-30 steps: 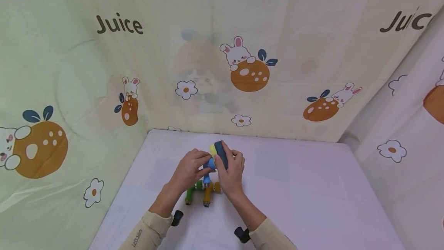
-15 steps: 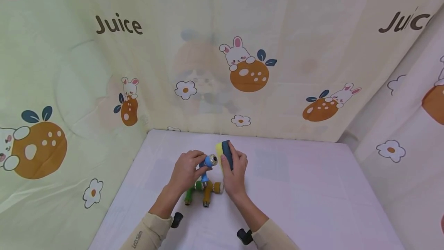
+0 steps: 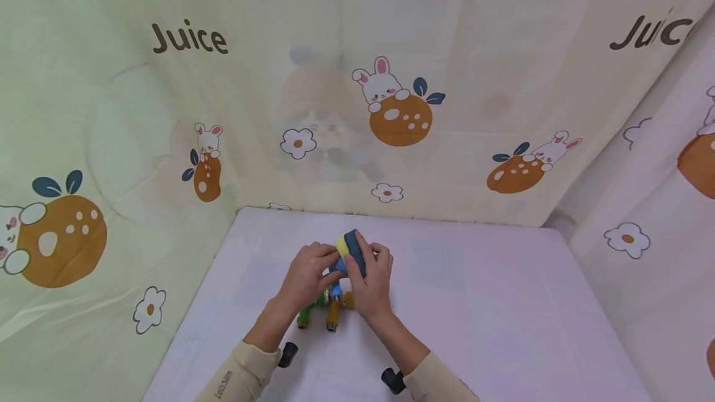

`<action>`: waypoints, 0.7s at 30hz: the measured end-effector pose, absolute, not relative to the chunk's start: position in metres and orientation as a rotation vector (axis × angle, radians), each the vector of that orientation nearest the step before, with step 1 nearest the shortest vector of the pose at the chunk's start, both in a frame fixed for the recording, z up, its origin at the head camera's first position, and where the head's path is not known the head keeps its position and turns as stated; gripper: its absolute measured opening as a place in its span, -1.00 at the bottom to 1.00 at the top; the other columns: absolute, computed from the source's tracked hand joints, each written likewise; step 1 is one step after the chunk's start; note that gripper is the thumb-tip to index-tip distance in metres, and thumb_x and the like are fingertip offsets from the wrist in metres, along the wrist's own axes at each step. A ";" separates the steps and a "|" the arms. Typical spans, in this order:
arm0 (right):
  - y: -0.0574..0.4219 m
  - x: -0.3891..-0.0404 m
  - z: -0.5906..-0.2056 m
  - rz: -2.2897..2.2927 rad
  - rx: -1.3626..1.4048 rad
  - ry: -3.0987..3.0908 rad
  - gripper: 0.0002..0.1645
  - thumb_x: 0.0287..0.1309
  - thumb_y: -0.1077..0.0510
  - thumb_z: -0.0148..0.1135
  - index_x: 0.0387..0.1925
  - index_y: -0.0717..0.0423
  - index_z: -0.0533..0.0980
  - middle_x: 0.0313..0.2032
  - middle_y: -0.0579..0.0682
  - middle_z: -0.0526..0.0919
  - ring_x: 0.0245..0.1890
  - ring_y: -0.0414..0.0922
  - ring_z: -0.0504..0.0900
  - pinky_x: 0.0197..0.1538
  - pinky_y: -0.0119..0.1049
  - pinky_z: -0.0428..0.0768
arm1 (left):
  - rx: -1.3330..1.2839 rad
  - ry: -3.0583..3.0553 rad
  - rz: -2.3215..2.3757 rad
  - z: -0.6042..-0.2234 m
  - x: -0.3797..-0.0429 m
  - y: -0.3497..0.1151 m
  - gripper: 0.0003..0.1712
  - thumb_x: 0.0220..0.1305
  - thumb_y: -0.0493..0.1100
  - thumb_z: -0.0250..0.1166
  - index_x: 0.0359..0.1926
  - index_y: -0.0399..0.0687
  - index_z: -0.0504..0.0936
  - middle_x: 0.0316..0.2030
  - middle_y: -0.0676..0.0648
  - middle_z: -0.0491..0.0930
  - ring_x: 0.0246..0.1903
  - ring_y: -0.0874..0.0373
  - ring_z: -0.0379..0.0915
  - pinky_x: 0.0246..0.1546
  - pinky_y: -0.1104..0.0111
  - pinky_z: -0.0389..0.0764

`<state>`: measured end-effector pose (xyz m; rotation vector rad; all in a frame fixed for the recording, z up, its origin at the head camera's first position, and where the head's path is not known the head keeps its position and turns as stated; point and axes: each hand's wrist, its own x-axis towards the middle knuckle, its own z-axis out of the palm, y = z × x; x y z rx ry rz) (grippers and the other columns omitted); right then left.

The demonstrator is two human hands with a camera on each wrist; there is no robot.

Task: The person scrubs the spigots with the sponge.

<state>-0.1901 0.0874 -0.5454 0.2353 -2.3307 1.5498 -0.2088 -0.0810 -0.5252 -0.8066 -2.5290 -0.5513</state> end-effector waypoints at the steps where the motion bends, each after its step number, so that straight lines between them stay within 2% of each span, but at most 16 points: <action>1: 0.088 -0.191 -0.546 1.551 0.222 -2.341 -0.37 0.52 -0.07 0.08 0.54 -0.18 0.33 0.14 0.14 0.28 0.10 -0.08 0.22 -0.06 -0.16 0.38 | -0.819 -2.531 -0.544 -0.526 -0.209 -0.080 -0.52 0.23 0.13 0.50 0.03 -0.07 0.80 -0.02 0.05 0.77 -0.15 0.16 0.62 -0.17 0.33 0.65; 8: 0.097 -0.199 -0.557 1.570 0.147 -2.385 -0.38 0.54 -0.11 0.07 0.52 -0.12 0.36 0.15 0.19 0.35 0.10 0.01 0.27 -0.06 -0.17 0.33 | -0.859 -2.580 -0.443 -0.534 -0.207 -0.074 -0.56 0.22 0.13 0.52 0.00 -0.01 0.82 -0.03 0.07 0.77 -0.13 0.16 0.61 -0.13 0.32 0.66; 15: 0.116 -0.207 -0.574 1.654 -0.050 -2.450 -0.32 0.56 -0.22 0.01 0.56 -0.11 0.29 0.24 0.20 0.32 0.14 0.04 0.29 0.02 -0.14 0.36 | -0.820 -2.705 -0.382 -0.551 -0.208 -0.060 -0.55 0.23 0.21 0.48 0.05 0.14 0.81 0.02 0.16 0.76 -0.03 0.20 0.56 0.00 0.26 0.50; 21: 0.135 -0.214 -0.589 1.642 -0.187 -2.418 -0.29 0.55 -0.24 0.02 0.56 -0.08 0.29 0.25 0.29 0.31 0.19 0.13 0.28 0.11 -0.05 0.35 | -0.845 -2.795 -0.348 -0.565 -0.210 -0.041 -0.54 0.25 0.30 0.42 0.05 0.23 0.80 0.04 0.22 0.73 -0.01 0.24 0.51 0.05 0.24 0.42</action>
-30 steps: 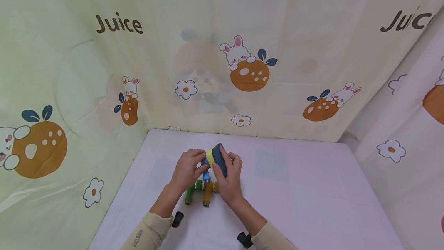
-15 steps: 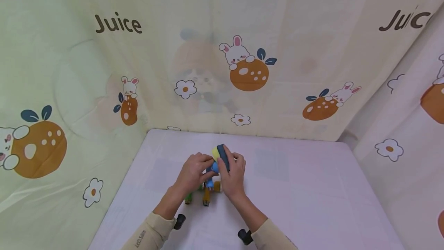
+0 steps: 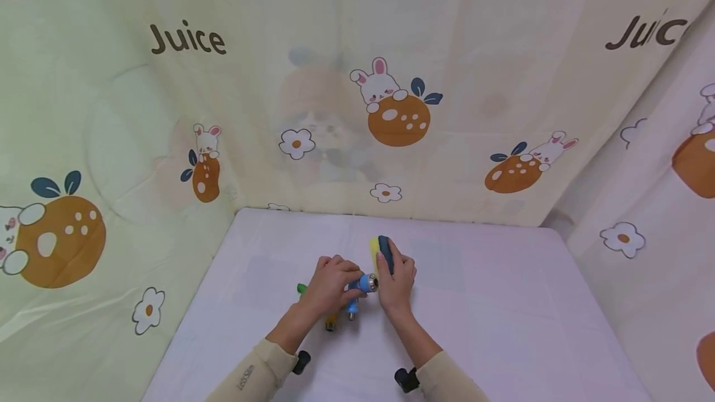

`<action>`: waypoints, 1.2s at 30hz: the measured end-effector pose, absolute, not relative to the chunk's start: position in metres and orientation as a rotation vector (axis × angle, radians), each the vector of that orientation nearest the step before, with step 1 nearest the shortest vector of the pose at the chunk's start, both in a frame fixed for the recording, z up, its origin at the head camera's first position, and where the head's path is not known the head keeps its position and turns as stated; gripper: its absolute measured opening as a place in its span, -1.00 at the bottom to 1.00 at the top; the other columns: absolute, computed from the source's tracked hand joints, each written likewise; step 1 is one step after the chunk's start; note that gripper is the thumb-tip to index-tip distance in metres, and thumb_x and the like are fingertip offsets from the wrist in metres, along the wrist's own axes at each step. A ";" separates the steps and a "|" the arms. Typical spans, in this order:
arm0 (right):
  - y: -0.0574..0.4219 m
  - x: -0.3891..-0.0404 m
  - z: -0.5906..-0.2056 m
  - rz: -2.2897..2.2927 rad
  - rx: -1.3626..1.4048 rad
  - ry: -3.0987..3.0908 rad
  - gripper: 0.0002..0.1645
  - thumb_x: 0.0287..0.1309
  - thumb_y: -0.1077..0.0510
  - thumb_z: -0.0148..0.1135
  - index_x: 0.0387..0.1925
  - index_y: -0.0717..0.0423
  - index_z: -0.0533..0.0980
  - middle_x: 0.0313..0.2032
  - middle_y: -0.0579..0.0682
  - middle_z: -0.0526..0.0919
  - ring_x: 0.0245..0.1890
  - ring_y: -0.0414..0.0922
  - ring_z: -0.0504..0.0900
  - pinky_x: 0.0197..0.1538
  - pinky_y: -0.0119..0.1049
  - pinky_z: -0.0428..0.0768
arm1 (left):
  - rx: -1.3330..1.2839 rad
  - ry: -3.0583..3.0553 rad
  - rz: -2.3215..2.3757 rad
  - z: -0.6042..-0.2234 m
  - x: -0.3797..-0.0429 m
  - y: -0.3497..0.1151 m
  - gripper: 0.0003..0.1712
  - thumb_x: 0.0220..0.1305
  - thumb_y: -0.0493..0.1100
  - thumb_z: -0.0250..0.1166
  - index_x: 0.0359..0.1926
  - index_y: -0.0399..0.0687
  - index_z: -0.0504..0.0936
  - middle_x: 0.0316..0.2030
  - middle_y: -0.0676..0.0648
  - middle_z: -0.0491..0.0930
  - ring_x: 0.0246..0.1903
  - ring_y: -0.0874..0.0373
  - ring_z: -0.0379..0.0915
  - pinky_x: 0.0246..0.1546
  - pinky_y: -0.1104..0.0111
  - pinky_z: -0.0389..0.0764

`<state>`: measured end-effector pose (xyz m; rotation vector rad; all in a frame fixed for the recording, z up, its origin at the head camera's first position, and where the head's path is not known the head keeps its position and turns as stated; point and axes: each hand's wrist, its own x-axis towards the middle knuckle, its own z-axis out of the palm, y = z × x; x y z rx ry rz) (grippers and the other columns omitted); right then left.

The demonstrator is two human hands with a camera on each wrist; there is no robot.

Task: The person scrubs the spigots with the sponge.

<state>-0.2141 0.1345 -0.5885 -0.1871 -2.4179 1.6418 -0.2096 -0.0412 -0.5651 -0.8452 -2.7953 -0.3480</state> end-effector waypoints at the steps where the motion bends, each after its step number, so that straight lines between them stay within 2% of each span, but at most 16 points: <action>1: 0.137 -0.215 -0.591 1.634 -0.204 -2.420 -0.29 0.55 -0.23 0.02 0.57 -0.07 0.28 0.25 0.30 0.31 0.20 0.14 0.28 0.11 -0.04 0.34 | -0.853 -2.811 -0.328 -0.567 -0.210 -0.038 -0.54 0.25 0.31 0.41 0.06 0.25 0.80 0.04 0.23 0.73 0.00 0.24 0.50 0.06 0.24 0.41; 15: 0.158 -0.216 -0.622 1.483 -0.313 -2.487 -0.26 0.54 -0.28 0.00 0.57 -0.07 0.27 0.25 0.37 0.32 0.22 0.25 0.28 0.13 0.15 0.28 | -0.971 -2.883 -0.057 -0.598 -0.219 -0.011 -0.60 0.23 0.34 0.43 0.00 0.35 0.82 -0.04 0.27 0.73 -0.09 0.25 0.45 -0.02 0.29 0.34; 31: 0.173 -0.215 -0.643 1.310 -0.401 -2.579 -0.23 0.42 -0.16 0.25 0.52 0.01 0.32 0.22 0.36 0.28 0.19 0.25 0.17 0.18 0.22 0.18 | -0.897 -3.044 0.073 -0.613 -0.217 0.007 -0.60 0.21 0.35 0.45 -0.09 0.27 0.85 -0.24 0.19 0.69 -0.23 0.21 0.36 -0.03 0.25 0.35; 36: 0.179 -0.215 -0.650 1.264 -0.418 -2.652 -0.19 0.44 -0.20 0.19 0.56 0.01 0.26 0.24 0.37 0.26 0.21 0.26 0.15 0.17 0.23 0.17 | -0.855 -3.075 0.009 -0.607 -0.211 0.007 -0.55 0.21 0.34 0.46 -0.02 0.25 0.82 -0.11 0.16 0.69 -0.15 0.19 0.39 0.00 0.25 0.38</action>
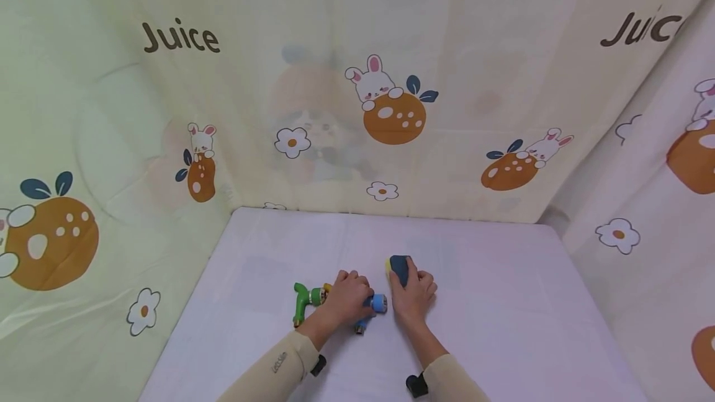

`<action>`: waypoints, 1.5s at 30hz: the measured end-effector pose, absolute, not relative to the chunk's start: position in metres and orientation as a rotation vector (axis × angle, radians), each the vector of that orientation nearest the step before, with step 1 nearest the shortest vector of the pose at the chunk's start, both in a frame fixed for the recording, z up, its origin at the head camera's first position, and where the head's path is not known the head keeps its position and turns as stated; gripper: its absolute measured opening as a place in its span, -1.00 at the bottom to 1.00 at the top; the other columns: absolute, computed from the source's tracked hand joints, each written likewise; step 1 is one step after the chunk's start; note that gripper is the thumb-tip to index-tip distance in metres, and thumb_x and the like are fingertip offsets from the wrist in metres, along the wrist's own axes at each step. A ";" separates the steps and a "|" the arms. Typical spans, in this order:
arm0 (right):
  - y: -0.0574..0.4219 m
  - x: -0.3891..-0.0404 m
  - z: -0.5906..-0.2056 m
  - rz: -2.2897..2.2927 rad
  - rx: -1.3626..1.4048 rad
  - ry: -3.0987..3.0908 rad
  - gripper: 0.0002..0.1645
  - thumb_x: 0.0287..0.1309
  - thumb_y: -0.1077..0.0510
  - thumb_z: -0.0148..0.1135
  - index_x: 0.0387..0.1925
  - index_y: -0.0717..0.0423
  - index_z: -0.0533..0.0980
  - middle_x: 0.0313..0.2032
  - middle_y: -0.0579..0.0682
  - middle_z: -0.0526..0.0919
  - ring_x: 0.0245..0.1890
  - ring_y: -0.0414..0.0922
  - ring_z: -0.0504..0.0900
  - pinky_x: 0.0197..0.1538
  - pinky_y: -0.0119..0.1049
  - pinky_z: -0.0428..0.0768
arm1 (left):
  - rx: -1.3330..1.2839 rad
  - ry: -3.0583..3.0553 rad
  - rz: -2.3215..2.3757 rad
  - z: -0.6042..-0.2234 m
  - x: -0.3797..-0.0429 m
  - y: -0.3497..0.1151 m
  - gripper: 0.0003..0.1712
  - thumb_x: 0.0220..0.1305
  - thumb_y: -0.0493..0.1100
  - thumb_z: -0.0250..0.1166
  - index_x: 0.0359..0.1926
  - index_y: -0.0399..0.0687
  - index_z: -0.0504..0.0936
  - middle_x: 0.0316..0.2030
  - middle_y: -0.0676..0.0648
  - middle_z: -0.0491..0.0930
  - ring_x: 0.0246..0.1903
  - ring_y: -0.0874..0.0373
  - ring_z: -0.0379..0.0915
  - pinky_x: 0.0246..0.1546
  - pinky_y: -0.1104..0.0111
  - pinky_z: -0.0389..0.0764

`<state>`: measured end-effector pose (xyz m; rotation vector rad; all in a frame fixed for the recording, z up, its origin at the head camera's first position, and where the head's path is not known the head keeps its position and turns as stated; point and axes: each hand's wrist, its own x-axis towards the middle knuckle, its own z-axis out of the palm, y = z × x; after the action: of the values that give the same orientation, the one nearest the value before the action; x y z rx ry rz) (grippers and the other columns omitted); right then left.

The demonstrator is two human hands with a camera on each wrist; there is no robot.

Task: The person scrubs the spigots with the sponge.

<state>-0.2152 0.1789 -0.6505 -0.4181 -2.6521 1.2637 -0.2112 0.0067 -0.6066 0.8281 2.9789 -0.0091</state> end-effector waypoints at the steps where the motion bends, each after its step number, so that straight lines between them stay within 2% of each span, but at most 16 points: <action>1: 0.180 -0.216 -0.652 1.250 -0.418 -2.666 -0.18 0.44 -0.21 0.17 0.57 0.02 0.24 0.24 0.37 0.25 0.21 0.26 0.15 0.16 0.23 0.17 | 0.813 2.982 0.020 -0.606 -0.211 0.005 -0.52 0.21 0.33 0.46 0.02 0.24 0.81 -0.05 0.15 0.69 -0.11 0.18 0.41 0.01 0.24 0.39; 6: 0.183 -0.218 -0.662 1.130 -0.374 -2.744 -0.15 0.47 -0.22 0.12 0.58 0.06 0.18 0.25 0.42 0.22 0.22 0.32 0.14 0.15 0.29 0.18 | 0.744 2.986 0.191 -0.608 -0.210 -0.011 -0.36 0.25 0.34 0.43 0.26 0.20 0.68 0.17 0.08 0.61 0.13 0.12 0.42 0.13 0.18 0.40; 11: 0.179 -0.221 -0.672 0.932 -0.282 -2.856 -0.11 0.46 -0.23 0.12 0.59 0.07 0.12 0.29 0.51 0.19 0.25 0.41 0.16 0.15 0.38 0.23 | 0.663 2.995 0.396 -0.604 -0.211 -0.033 -0.25 0.30 0.32 0.38 0.40 0.14 0.54 0.34 -0.01 0.51 0.34 0.01 0.37 0.31 0.01 0.36; 18: 0.177 -0.225 -0.671 0.893 -0.320 -2.866 -0.10 0.45 -0.23 0.13 0.61 0.05 0.09 0.31 0.52 0.17 0.26 0.42 0.15 0.19 0.38 0.21 | 0.548 2.999 0.717 -0.603 -0.215 -0.054 -0.11 0.44 0.29 0.24 0.61 0.06 0.22 0.61 -0.15 0.14 0.59 -0.09 0.04 0.51 -0.13 0.14; 21: 0.178 -0.226 -0.671 0.911 -0.340 -2.865 -0.12 0.50 -0.29 0.01 0.62 0.03 0.08 0.33 0.52 0.17 0.29 0.43 0.13 0.21 0.38 0.19 | 0.509 3.010 0.753 -0.603 -0.218 -0.061 -0.06 0.47 0.31 0.19 0.66 0.08 0.07 0.65 -0.16 0.01 0.63 -0.11 -0.06 0.56 -0.12 0.07; 27: 0.178 -0.226 -0.669 0.950 -0.364 -2.849 -0.04 0.51 -0.48 -0.32 0.62 0.05 0.11 0.37 0.49 0.15 0.31 0.40 0.11 0.21 0.39 0.15 | 0.470 3.002 0.792 -0.603 -0.218 -0.070 -0.02 0.49 0.31 0.16 0.69 0.08 -0.06 0.68 -0.16 -0.12 0.65 -0.14 -0.17 0.60 -0.14 -0.03; 32: 0.177 -0.224 -0.662 0.938 -0.341 -2.800 -0.05 0.52 -0.44 -0.24 0.59 0.14 0.14 0.46 0.44 0.02 0.38 0.40 0.02 0.28 0.41 0.04 | 0.478 3.014 0.831 -0.607 -0.221 -0.073 -0.01 0.50 0.29 0.15 0.69 0.07 -0.09 0.68 -0.18 -0.14 0.66 -0.16 -0.22 0.61 -0.15 -0.07; 36: 0.174 -0.222 -0.656 0.911 -0.253 -2.757 -0.09 0.53 -0.37 -0.14 0.56 0.18 0.18 0.50 0.43 0.01 0.44 0.40 0.01 0.36 0.42 -0.03 | 0.485 3.033 0.866 -0.611 -0.223 -0.075 -0.01 0.49 0.27 0.17 0.68 0.02 -0.06 0.67 -0.23 -0.12 0.65 -0.21 -0.22 0.61 -0.18 -0.08; 41: 0.166 -0.218 -0.653 0.791 -0.064 -2.761 -0.16 0.53 -0.34 -0.07 0.56 0.08 0.23 0.54 0.39 0.03 0.50 0.38 0.01 0.40 0.44 -0.06 | 0.452 3.038 0.815 -0.611 -0.219 -0.078 -0.01 0.50 0.36 0.08 0.69 0.04 -0.07 0.68 -0.21 -0.19 0.66 -0.23 -0.29 0.62 -0.20 -0.14; 45: 0.159 -0.216 -0.648 0.622 0.094 -2.801 -0.15 0.52 -0.41 -0.13 0.60 -0.06 0.21 0.62 0.29 -0.02 0.60 0.32 -0.09 0.45 0.51 -0.16 | 0.388 3.052 0.715 -0.608 -0.217 -0.077 -0.01 0.50 0.44 -0.02 0.69 0.12 -0.12 0.68 -0.14 -0.32 0.67 -0.20 -0.43 0.62 -0.21 -0.27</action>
<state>-0.2164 0.1592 -0.6484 0.0943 -2.8015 0.6223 -0.2168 -0.0772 -0.6077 0.3878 3.0519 0.7148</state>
